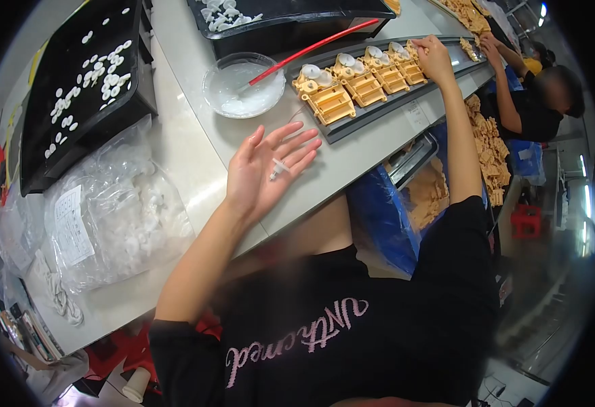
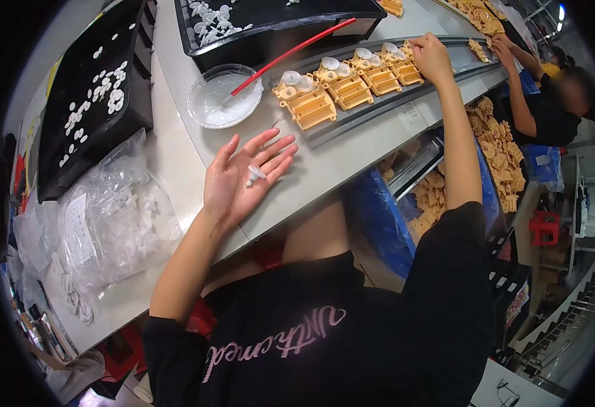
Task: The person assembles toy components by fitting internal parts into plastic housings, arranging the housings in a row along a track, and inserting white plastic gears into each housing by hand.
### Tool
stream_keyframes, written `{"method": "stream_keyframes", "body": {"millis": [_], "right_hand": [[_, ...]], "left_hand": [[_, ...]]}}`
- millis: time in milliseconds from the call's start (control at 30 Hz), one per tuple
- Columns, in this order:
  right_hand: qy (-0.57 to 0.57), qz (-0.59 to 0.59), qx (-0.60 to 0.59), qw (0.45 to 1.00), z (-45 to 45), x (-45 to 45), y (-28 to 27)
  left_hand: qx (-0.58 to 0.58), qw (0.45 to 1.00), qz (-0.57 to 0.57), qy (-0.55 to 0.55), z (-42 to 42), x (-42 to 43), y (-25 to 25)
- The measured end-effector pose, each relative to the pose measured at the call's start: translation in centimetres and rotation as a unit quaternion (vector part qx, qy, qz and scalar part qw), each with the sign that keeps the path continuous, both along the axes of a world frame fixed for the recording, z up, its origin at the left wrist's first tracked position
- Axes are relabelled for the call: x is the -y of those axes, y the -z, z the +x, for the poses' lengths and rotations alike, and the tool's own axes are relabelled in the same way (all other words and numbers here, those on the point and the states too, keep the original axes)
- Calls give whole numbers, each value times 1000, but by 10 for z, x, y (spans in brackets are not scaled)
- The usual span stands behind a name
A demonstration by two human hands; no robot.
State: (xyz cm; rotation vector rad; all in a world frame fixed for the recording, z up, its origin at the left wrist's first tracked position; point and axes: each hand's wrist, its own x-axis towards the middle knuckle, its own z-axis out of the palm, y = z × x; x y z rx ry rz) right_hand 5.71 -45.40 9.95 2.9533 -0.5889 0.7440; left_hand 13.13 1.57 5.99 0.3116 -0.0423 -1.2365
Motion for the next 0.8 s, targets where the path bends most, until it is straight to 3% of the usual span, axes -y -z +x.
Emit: {"method": "stream_keyframes", "body": {"millis": [300, 600, 800], "right_hand": [[-12, 25, 25, 999, -1, 7, 8], [-28, -122, -22, 992, -9, -10, 6], [-4, -66, 1, 998, -7, 3, 15]], "left_hand": [[-3, 1000, 0, -4, 0, 0, -1], [-8, 1000, 2, -3, 0, 0, 0], [-8, 1000, 2, -3, 0, 0, -1]]}}
